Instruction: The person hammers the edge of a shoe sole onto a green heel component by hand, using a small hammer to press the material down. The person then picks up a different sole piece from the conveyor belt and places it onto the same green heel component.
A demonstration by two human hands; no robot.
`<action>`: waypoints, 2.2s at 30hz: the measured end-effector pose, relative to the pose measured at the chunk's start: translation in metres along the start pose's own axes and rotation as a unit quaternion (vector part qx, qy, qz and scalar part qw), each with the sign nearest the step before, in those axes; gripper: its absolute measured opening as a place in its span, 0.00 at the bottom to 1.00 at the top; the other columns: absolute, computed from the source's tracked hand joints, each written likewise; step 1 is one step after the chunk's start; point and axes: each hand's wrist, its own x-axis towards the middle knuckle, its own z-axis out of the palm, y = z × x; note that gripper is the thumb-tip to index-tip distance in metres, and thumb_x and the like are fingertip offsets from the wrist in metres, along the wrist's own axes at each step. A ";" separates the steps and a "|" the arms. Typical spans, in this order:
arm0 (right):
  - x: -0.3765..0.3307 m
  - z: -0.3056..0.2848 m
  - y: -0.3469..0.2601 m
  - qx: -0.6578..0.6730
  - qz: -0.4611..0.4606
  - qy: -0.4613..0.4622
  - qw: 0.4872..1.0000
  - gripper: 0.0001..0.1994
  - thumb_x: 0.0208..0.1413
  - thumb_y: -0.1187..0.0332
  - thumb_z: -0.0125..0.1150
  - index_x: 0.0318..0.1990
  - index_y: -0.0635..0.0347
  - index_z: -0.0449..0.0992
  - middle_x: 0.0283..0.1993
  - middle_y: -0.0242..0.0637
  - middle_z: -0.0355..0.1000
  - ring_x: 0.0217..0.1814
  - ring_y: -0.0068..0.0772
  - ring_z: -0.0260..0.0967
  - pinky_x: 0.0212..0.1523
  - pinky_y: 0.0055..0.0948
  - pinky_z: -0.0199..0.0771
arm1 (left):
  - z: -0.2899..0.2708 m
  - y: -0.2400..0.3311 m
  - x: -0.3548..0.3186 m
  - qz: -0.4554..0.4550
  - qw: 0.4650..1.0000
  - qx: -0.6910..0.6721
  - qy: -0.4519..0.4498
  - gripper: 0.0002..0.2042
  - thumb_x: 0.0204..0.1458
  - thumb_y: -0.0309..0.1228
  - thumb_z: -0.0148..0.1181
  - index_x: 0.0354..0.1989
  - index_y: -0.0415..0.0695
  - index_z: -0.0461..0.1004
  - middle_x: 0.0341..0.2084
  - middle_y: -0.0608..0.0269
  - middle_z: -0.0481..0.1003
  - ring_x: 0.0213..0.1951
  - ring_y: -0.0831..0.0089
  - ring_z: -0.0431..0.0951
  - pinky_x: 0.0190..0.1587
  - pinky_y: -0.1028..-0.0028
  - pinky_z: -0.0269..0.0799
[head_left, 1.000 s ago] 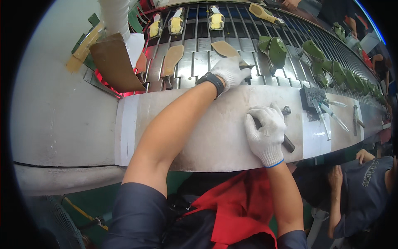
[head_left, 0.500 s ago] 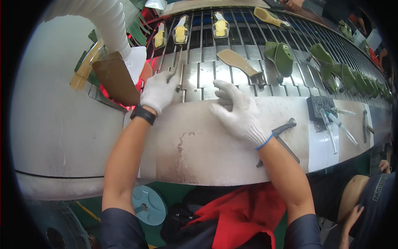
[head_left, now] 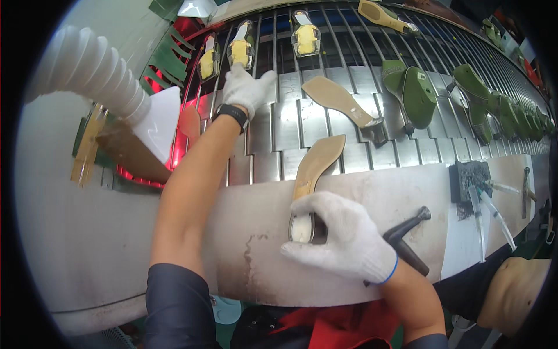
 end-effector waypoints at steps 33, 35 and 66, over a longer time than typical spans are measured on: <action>-0.089 0.005 -0.041 -0.029 0.005 0.125 0.992 0.34 0.52 0.73 0.76 0.68 0.63 0.73 0.60 0.48 0.79 0.61 0.46 0.81 0.64 0.41 0.81 | -0.146 -0.165 -0.380 0.152 0.973 0.027 0.174 0.58 0.43 0.35 0.88 0.81 0.33 0.54 0.70 0.33 0.67 0.67 0.36 0.72 0.73 0.50 0.68; -0.090 -0.001 -0.042 -0.166 -0.051 0.130 0.976 0.33 0.51 0.73 0.76 0.67 0.62 0.73 0.55 0.47 0.79 0.57 0.47 0.80 0.60 0.44 0.82 | -0.142 -0.167 -0.385 0.168 0.971 -0.017 0.170 0.57 0.43 0.35 0.88 0.80 0.33 0.55 0.70 0.33 0.68 0.67 0.36 0.72 0.72 0.50 0.69; -0.097 0.083 -0.032 0.183 0.170 0.264 0.932 0.12 0.66 0.67 0.75 0.47 0.65 0.80 0.36 0.37 0.80 0.29 0.25 0.77 0.31 0.26 0.78 | -0.144 -0.179 -0.405 0.260 0.932 -0.160 0.198 0.36 0.57 0.27 0.78 0.73 0.34 0.66 0.61 0.44 0.76 0.57 0.53 0.80 0.61 0.59 0.78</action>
